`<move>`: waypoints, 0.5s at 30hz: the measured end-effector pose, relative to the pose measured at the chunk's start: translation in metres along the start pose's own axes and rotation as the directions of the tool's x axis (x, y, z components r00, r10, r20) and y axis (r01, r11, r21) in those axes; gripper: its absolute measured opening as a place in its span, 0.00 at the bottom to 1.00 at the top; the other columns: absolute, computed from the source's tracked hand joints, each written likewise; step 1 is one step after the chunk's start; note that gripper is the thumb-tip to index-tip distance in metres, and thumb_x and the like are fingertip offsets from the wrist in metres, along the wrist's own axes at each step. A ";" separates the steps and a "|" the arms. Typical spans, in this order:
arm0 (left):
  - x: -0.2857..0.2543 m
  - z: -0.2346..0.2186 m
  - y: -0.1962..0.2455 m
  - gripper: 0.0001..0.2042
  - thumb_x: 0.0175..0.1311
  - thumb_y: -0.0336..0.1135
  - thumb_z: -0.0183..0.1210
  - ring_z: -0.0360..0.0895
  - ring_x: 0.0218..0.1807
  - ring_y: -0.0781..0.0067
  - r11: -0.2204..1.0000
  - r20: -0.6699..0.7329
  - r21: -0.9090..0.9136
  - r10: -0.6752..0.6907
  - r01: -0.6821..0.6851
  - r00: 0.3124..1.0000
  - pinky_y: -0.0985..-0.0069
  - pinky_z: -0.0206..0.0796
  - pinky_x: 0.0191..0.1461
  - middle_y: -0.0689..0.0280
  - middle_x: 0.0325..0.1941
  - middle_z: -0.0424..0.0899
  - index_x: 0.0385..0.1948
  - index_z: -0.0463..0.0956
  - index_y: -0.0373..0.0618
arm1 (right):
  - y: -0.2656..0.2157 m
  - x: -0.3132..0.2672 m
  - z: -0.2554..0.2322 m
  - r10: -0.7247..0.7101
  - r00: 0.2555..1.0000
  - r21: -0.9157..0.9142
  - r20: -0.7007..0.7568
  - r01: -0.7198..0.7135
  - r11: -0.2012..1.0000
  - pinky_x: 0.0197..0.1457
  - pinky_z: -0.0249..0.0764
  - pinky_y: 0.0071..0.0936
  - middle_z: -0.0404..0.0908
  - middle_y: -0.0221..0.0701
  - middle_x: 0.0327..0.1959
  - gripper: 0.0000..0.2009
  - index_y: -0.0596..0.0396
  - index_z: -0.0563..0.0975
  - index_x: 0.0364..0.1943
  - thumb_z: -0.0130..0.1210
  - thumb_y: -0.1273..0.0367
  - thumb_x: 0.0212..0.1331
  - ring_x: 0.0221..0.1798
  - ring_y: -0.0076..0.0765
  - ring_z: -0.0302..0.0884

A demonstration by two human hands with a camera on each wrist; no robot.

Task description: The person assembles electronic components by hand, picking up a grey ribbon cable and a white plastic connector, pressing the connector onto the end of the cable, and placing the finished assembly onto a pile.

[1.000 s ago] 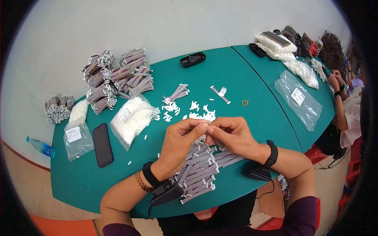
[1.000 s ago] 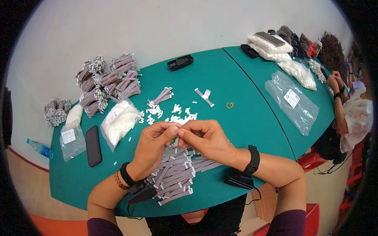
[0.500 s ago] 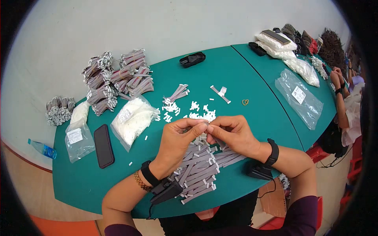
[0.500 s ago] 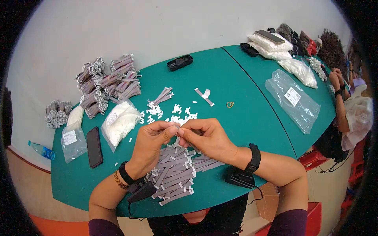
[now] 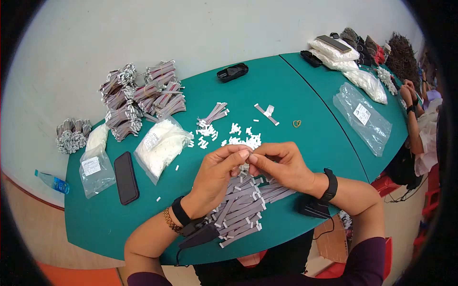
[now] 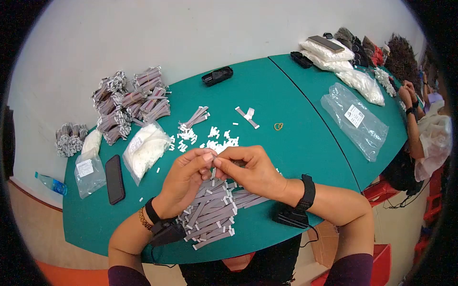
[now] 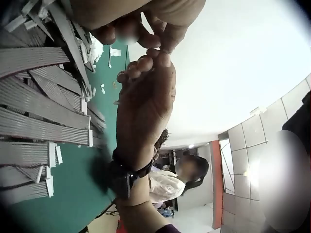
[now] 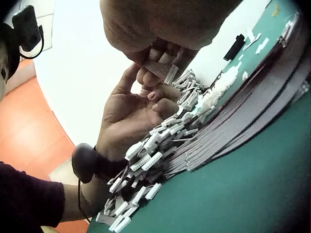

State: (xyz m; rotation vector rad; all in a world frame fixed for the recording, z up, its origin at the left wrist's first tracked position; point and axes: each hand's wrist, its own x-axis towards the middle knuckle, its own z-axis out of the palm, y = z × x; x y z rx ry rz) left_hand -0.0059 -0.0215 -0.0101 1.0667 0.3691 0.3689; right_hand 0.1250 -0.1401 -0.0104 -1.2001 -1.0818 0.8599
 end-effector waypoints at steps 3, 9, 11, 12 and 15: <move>0.001 -0.002 0.001 0.07 0.61 0.32 0.56 0.65 0.27 0.87 1.000 0.031 -0.007 -0.009 0.009 0.999 0.87 0.59 0.33 0.68 0.32 0.80 0.36 0.77 0.38 | -0.006 0.000 -0.001 0.032 0.999 0.007 0.020 -0.033 0.999 0.32 0.71 0.14 0.79 0.28 0.26 0.09 0.63 0.78 0.32 0.50 0.70 0.62 0.29 0.16 0.74; -0.002 0.005 0.007 0.06 0.60 0.31 0.57 0.67 0.27 0.86 0.941 0.137 0.209 0.240 -0.265 0.961 0.86 0.55 0.30 0.67 0.34 0.81 0.35 0.76 0.39 | -0.007 -0.001 -0.001 0.018 0.999 0.009 0.030 -0.018 1.000 0.32 0.70 0.14 0.79 0.28 0.25 0.09 0.62 0.78 0.31 0.50 0.70 0.62 0.28 0.16 0.74; -0.004 0.007 0.010 0.07 0.60 0.31 0.57 0.66 0.27 0.86 0.939 0.119 0.219 0.245 -0.266 0.962 0.86 0.55 0.30 0.67 0.33 0.80 0.35 0.76 0.39 | -0.006 -0.001 0.000 0.020 0.999 0.020 0.026 -0.021 1.000 0.32 0.70 0.14 0.79 0.27 0.25 0.09 0.62 0.78 0.31 0.50 0.70 0.62 0.28 0.16 0.74; -0.005 0.008 0.011 0.07 0.60 0.31 0.57 0.65 0.27 0.87 0.937 0.111 0.222 0.249 -0.268 0.962 0.86 0.55 0.30 0.67 0.32 0.80 0.35 0.76 0.39 | -0.005 -0.001 0.000 0.022 0.999 0.025 0.025 -0.023 0.999 0.32 0.70 0.14 0.79 0.27 0.25 0.09 0.62 0.78 0.31 0.50 0.70 0.62 0.28 0.16 0.74; -0.006 0.006 0.012 0.07 0.60 0.32 0.57 0.64 0.27 0.87 0.938 0.041 0.284 0.197 -0.201 0.979 0.86 0.55 0.31 0.69 0.31 0.79 0.34 0.77 0.39 | -0.005 -0.002 0.002 -0.046 0.999 0.006 0.022 0.045 0.999 0.31 0.70 0.15 0.79 0.27 0.25 0.09 0.62 0.78 0.31 0.51 0.71 0.62 0.28 0.17 0.74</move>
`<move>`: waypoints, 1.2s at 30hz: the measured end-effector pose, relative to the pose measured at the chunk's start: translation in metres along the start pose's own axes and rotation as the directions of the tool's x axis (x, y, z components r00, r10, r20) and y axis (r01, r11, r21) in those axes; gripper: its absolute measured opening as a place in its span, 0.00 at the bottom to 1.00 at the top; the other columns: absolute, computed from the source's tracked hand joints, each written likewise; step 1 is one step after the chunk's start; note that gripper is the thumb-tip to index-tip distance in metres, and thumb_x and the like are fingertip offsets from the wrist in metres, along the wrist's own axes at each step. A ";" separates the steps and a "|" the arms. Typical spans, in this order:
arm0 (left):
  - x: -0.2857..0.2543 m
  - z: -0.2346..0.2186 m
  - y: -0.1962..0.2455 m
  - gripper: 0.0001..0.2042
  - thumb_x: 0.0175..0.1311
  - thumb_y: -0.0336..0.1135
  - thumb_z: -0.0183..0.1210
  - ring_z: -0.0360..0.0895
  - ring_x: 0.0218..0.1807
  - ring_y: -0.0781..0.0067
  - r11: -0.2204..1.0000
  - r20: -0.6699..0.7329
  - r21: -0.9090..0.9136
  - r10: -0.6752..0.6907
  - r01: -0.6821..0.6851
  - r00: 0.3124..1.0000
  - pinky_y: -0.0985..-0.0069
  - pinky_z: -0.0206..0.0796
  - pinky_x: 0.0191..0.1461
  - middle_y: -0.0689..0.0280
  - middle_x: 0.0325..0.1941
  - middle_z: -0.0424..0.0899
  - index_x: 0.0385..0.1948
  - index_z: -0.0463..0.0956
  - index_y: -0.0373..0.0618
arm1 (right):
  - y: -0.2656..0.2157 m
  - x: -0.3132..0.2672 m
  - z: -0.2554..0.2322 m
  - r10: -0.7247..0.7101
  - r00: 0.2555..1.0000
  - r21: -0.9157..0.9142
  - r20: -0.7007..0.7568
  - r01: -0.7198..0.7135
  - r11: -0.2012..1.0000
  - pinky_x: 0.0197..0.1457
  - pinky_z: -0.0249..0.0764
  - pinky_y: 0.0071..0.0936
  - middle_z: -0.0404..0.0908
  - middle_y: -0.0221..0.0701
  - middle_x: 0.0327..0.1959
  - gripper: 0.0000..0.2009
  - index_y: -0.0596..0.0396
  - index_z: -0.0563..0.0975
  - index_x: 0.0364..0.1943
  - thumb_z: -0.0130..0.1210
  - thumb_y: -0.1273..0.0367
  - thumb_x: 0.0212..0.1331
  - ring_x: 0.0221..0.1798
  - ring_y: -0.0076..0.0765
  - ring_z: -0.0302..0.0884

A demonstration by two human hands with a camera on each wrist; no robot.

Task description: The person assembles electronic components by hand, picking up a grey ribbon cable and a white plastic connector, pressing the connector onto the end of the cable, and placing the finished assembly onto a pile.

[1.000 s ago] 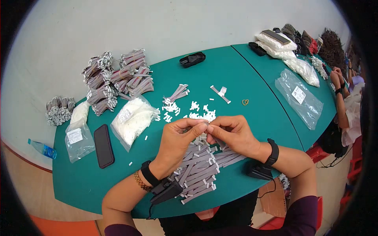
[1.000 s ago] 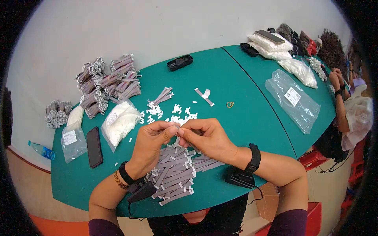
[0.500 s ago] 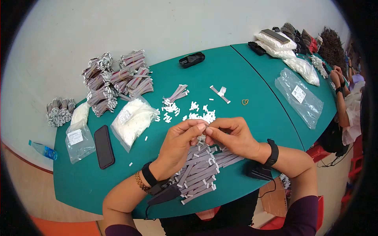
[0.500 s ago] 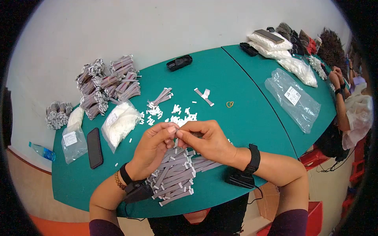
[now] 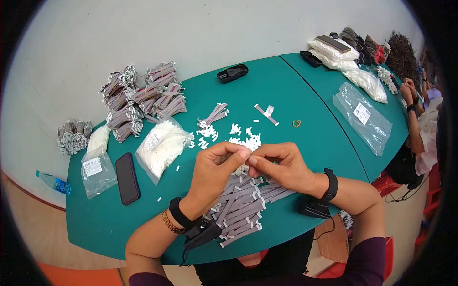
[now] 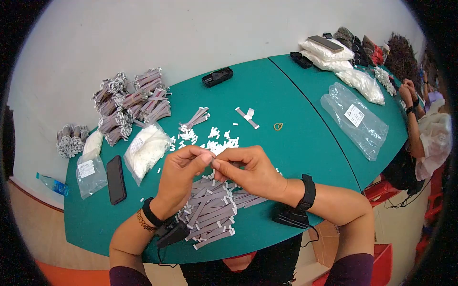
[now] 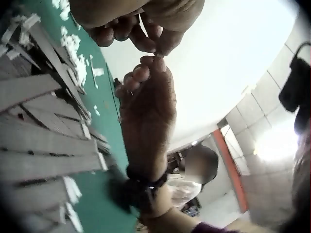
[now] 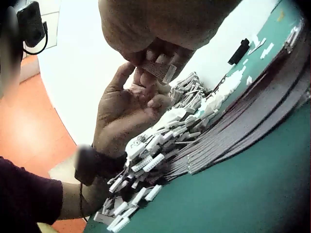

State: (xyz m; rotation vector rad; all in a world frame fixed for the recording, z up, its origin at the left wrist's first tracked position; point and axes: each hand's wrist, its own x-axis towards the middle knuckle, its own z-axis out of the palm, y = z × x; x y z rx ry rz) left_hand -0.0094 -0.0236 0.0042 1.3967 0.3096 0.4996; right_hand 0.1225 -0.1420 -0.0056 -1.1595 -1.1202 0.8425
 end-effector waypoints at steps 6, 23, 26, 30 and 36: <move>-0.001 -0.001 -0.003 0.09 0.63 0.37 0.54 0.61 0.27 0.87 0.967 0.013 -0.170 -0.191 0.191 0.981 0.86 0.54 0.32 0.71 0.29 0.76 0.32 0.77 0.40 | -0.002 0.000 -0.003 -0.030 0.999 -0.116 0.027 0.033 0.993 0.31 0.70 0.16 0.79 0.28 0.24 0.09 0.63 0.78 0.30 0.50 0.71 0.62 0.28 0.16 0.73; 0.002 -0.002 -0.003 0.07 0.61 0.34 0.58 0.66 0.29 0.87 0.994 -0.018 -0.089 -0.072 0.070 0.997 0.86 0.57 0.34 0.70 0.28 0.79 0.30 0.78 0.40 | 0.001 0.001 -0.002 0.065 0.997 0.016 0.031 -0.065 0.998 0.31 0.69 0.15 0.78 0.27 0.23 0.09 0.62 0.78 0.30 0.50 0.70 0.62 0.28 0.16 0.72; 0.000 0.001 -0.005 0.07 0.60 0.34 0.58 0.62 0.25 0.88 0.997 -0.066 -0.072 -0.047 0.042 0.997 0.86 0.53 0.30 0.72 0.26 0.78 0.29 0.78 0.40 | 0.003 0.002 0.000 0.110 0.993 0.085 0.030 -0.112 0.990 0.31 0.68 0.15 0.78 0.26 0.23 0.09 0.61 0.78 0.31 0.51 0.69 0.62 0.27 0.15 0.72; -0.002 0.002 -0.002 0.06 0.60 0.32 0.58 0.67 0.28 0.87 1.000 -0.101 -0.031 -0.010 0.006 0.995 0.87 0.58 0.33 0.70 0.27 0.79 0.29 0.78 0.39 | 0.005 0.004 0.000 0.116 0.992 0.069 0.048 -0.120 0.990 0.30 0.68 0.14 0.77 0.25 0.23 0.10 0.61 0.78 0.31 0.52 0.68 0.62 0.26 0.14 0.71; -0.001 -0.001 -0.012 0.06 0.60 0.30 0.57 0.76 0.35 0.82 0.990 -0.098 0.129 0.069 -0.056 0.993 0.84 0.66 0.44 0.65 0.30 0.81 0.29 0.77 0.36 | 0.010 0.002 0.001 0.117 0.993 0.106 -0.004 -0.116 0.988 0.28 0.68 0.14 0.78 0.25 0.23 0.09 0.61 0.78 0.32 0.52 0.68 0.62 0.25 0.14 0.71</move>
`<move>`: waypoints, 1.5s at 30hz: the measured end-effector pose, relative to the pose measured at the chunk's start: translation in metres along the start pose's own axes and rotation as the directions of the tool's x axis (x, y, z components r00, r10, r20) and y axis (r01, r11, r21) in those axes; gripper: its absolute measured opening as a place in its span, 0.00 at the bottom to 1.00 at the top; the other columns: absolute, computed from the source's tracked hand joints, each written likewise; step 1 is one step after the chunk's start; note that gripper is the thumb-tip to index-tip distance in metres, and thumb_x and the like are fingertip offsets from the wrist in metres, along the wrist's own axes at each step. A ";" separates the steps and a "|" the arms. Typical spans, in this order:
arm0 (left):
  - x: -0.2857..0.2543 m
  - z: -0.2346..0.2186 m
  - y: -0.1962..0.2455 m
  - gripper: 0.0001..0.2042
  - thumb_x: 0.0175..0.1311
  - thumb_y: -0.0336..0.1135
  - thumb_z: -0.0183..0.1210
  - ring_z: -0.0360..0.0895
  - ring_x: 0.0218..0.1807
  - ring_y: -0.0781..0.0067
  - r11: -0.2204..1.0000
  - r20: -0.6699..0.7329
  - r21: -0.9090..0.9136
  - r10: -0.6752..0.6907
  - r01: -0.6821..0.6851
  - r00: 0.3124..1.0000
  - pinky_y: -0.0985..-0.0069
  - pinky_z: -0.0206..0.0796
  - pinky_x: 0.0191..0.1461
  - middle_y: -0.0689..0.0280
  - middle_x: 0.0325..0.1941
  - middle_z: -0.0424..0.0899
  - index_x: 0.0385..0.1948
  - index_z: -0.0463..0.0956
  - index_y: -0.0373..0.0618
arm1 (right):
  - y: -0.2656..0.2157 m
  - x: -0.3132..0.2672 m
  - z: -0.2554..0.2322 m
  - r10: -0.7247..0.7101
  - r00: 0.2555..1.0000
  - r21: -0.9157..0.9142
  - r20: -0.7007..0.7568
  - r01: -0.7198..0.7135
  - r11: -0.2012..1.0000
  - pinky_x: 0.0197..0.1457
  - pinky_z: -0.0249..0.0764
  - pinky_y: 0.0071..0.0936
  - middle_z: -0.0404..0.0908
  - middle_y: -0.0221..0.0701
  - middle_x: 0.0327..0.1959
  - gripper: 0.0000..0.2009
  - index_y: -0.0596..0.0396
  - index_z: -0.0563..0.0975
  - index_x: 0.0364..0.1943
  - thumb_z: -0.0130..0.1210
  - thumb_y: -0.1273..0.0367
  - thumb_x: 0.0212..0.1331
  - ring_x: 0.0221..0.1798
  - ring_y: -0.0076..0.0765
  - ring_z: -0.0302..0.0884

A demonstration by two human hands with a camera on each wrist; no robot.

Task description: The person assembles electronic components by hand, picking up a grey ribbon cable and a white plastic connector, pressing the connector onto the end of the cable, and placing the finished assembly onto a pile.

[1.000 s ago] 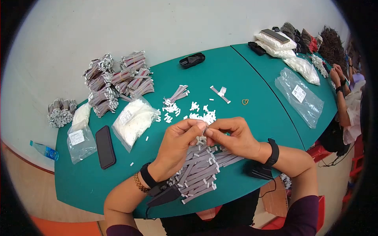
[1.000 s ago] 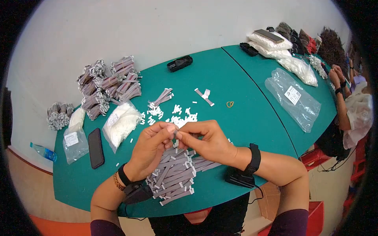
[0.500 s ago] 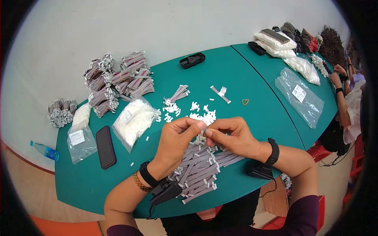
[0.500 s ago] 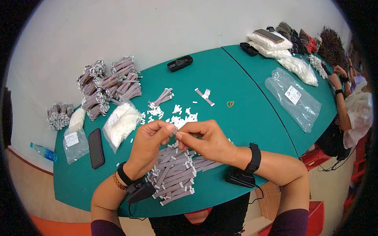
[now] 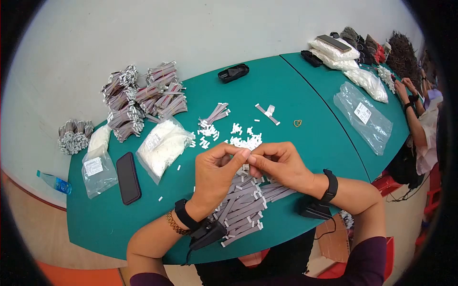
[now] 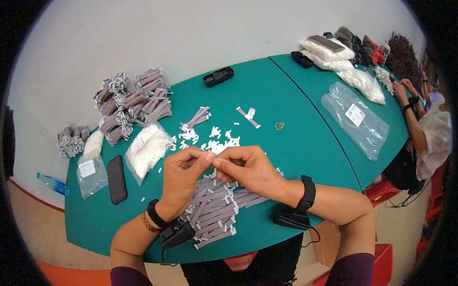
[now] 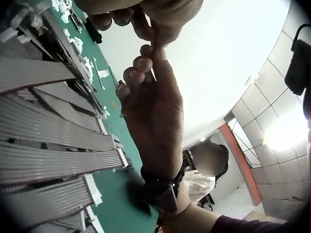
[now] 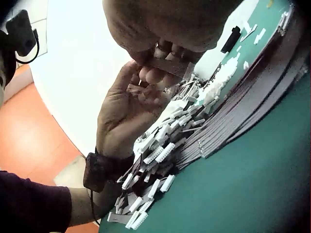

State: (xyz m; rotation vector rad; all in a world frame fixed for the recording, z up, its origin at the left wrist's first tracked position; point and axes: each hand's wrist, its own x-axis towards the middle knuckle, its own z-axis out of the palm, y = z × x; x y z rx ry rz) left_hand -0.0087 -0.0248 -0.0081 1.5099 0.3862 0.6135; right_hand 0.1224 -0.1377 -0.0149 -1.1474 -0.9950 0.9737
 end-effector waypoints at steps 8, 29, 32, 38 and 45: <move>0.009 -0.006 0.003 0.09 0.62 0.34 0.56 0.72 0.31 0.84 1.000 0.088 0.021 -0.009 0.007 0.996 0.85 0.64 0.39 0.69 0.27 0.78 0.32 0.78 0.36 | -0.005 0.000 -0.003 0.030 0.999 -0.005 -0.016 -0.030 1.000 0.29 0.69 0.13 0.78 0.26 0.24 0.09 0.61 0.79 0.31 0.52 0.69 0.62 0.26 0.15 0.72; 0.041 -0.049 -0.038 0.05 0.49 0.28 0.63 0.63 0.22 0.81 0.631 0.182 0.742 0.134 -0.226 0.974 0.79 0.57 0.26 0.69 0.20 0.75 0.28 0.79 0.41 | -0.001 0.004 -0.004 0.046 0.999 -0.002 -0.020 -0.046 0.999 0.25 0.67 0.13 0.76 0.25 0.20 0.09 0.61 0.78 0.28 0.53 0.69 0.60 0.22 0.14 0.70; 0.041 -0.051 -0.036 0.04 0.52 0.29 0.62 0.64 0.23 0.83 0.683 0.166 0.708 0.089 -0.182 0.982 0.81 0.57 0.27 0.70 0.22 0.75 0.27 0.78 0.41 | -0.002 0.003 -0.005 0.047 0.999 -0.007 -0.010 -0.047 0.999 0.26 0.67 0.13 0.76 0.25 0.20 0.09 0.61 0.79 0.29 0.53 0.69 0.61 0.23 0.14 0.69; 0.039 -0.048 -0.006 0.06 0.59 0.31 0.58 0.68 0.31 0.84 0.975 0.294 -0.012 -0.208 0.221 0.933 0.86 0.61 0.34 0.71 0.31 0.75 0.35 0.74 0.42 | -0.003 0.004 -0.005 0.028 1.000 0.012 0.014 -0.028 1.000 0.26 0.66 0.13 0.76 0.25 0.21 0.08 0.60 0.79 0.30 0.53 0.69 0.61 0.23 0.14 0.69; 0.027 -0.034 0.012 0.09 0.61 0.31 0.57 0.70 0.33 0.83 0.906 0.411 -0.230 -0.241 0.355 0.879 0.85 0.64 0.38 0.69 0.33 0.76 0.40 0.72 0.40 | -0.003 0.003 -0.006 0.007 0.999 0.007 0.052 -0.008 1.000 0.27 0.66 0.13 0.75 0.25 0.20 0.08 0.60 0.79 0.30 0.53 0.69 0.61 0.24 0.14 0.68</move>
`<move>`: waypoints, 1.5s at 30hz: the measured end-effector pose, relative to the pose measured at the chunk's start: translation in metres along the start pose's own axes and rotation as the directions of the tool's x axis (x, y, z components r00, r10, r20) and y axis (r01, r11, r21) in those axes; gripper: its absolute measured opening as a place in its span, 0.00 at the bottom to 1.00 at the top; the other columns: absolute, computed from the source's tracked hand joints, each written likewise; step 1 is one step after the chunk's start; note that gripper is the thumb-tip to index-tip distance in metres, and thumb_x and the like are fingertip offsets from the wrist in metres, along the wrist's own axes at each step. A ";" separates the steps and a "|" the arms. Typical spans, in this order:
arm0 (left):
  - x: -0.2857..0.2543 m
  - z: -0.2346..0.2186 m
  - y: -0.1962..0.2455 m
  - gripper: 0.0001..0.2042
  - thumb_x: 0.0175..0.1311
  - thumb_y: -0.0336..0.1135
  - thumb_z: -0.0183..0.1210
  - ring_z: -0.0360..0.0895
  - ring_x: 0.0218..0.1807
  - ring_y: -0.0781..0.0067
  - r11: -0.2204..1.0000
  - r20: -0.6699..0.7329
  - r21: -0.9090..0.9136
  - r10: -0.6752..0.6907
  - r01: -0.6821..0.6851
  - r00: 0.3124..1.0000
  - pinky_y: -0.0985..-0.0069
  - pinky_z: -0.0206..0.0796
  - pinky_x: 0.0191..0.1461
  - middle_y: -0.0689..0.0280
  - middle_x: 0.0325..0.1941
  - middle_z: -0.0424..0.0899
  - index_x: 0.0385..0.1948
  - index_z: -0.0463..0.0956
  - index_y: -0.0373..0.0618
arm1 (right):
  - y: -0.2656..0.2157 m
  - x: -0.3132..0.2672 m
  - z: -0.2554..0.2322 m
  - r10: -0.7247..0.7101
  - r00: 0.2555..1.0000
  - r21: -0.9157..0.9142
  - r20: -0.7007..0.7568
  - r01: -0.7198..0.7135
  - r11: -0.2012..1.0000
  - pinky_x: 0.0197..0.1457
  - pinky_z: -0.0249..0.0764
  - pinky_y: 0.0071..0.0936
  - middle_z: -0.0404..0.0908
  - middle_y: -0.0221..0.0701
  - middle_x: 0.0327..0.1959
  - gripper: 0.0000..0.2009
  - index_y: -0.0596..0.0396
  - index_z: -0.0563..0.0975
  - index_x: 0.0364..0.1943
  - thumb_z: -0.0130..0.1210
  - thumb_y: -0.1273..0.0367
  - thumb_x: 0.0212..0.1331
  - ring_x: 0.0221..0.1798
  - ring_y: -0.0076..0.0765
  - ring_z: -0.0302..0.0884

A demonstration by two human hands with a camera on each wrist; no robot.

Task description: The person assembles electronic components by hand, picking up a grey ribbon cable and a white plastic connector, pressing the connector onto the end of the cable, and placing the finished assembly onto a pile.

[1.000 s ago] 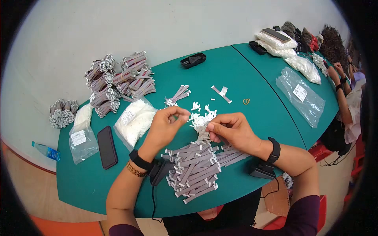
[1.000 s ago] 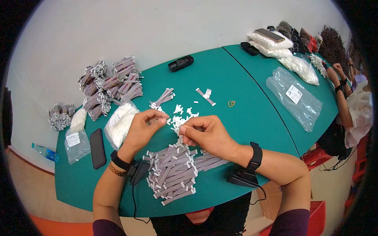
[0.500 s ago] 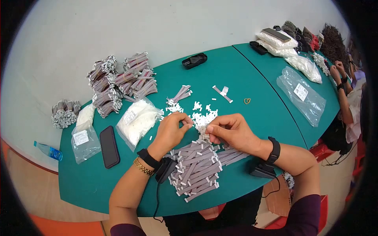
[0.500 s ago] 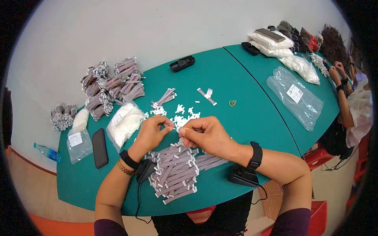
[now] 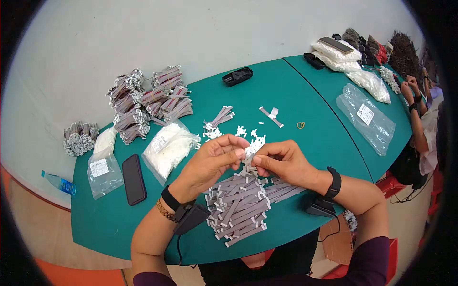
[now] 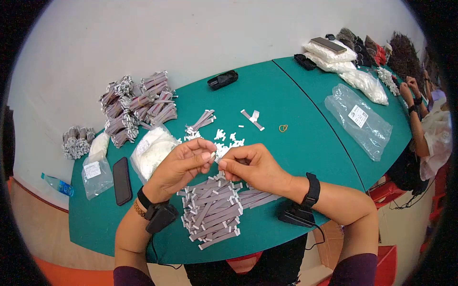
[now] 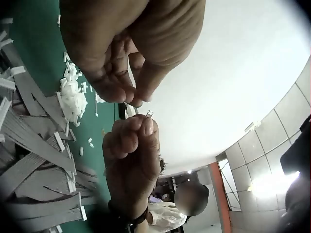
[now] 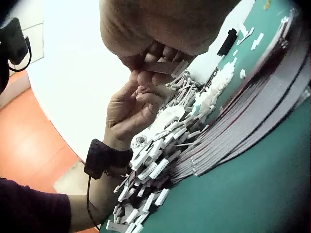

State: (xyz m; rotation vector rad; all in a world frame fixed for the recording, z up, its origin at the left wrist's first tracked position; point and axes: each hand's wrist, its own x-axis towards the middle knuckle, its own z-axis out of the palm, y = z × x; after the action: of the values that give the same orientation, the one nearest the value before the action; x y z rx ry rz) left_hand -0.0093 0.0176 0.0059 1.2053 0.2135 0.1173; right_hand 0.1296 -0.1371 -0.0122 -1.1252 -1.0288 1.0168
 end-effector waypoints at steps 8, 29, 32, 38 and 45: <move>-0.002 0.003 -0.001 0.09 0.61 0.28 0.56 0.73 0.35 0.81 0.997 0.012 0.056 0.050 -0.050 0.999 0.84 0.67 0.41 0.66 0.35 0.77 0.41 0.74 0.37 | 0.001 0.000 -0.002 -0.001 1.000 -0.018 0.021 0.002 1.000 0.28 0.66 0.14 0.75 0.24 0.21 0.08 0.60 0.79 0.30 0.53 0.69 0.61 0.25 0.14 0.68; -0.003 0.006 -0.001 0.09 0.61 0.29 0.56 0.73 0.34 0.80 0.998 0.018 0.046 0.034 -0.035 0.999 0.84 0.67 0.39 0.65 0.34 0.78 0.41 0.75 0.36 | -0.003 -0.002 0.000 0.009 1.000 -0.021 0.029 -0.008 1.000 0.30 0.68 0.13 0.76 0.25 0.23 0.08 0.60 0.78 0.31 0.53 0.70 0.60 0.27 0.14 0.71; -0.003 0.006 -0.001 0.09 0.61 0.29 0.56 0.72 0.33 0.80 0.998 0.019 0.051 0.039 -0.040 0.999 0.84 0.66 0.39 0.65 0.34 0.78 0.41 0.75 0.36 | -0.003 -0.002 0.000 0.013 1.000 -0.035 0.019 -0.012 0.999 0.30 0.68 0.13 0.76 0.25 0.23 0.08 0.60 0.78 0.30 0.53 0.69 0.60 0.27 0.14 0.71; -0.004 0.008 -0.001 0.09 0.61 0.29 0.56 0.73 0.34 0.80 0.998 0.019 0.056 0.042 -0.043 0.999 0.84 0.66 0.39 0.65 0.35 0.78 0.41 0.75 0.36 | -0.002 -0.002 0.000 0.012 1.000 -0.047 0.006 -0.012 0.999 0.29 0.67 0.13 0.76 0.25 0.22 0.08 0.60 0.78 0.30 0.53 0.69 0.60 0.26 0.14 0.71; -0.004 0.010 -0.002 0.09 0.60 0.29 0.57 0.72 0.35 0.81 0.995 0.014 0.069 0.070 -0.071 0.997 0.84 0.66 0.40 0.65 0.36 0.79 0.40 0.76 0.37 | -0.002 -0.002 0.000 -0.006 1.000 -0.053 0.017 0.007 0.999 0.25 0.65 0.13 0.76 0.25 0.21 0.08 0.59 0.79 0.29 0.52 0.70 0.61 0.24 0.13 0.70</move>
State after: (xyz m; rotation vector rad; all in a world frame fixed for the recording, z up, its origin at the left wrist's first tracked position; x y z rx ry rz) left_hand -0.0108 0.0072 0.0078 1.2829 0.1664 0.1657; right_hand 0.1298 -0.1392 -0.0104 -1.1575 -1.0783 1.0003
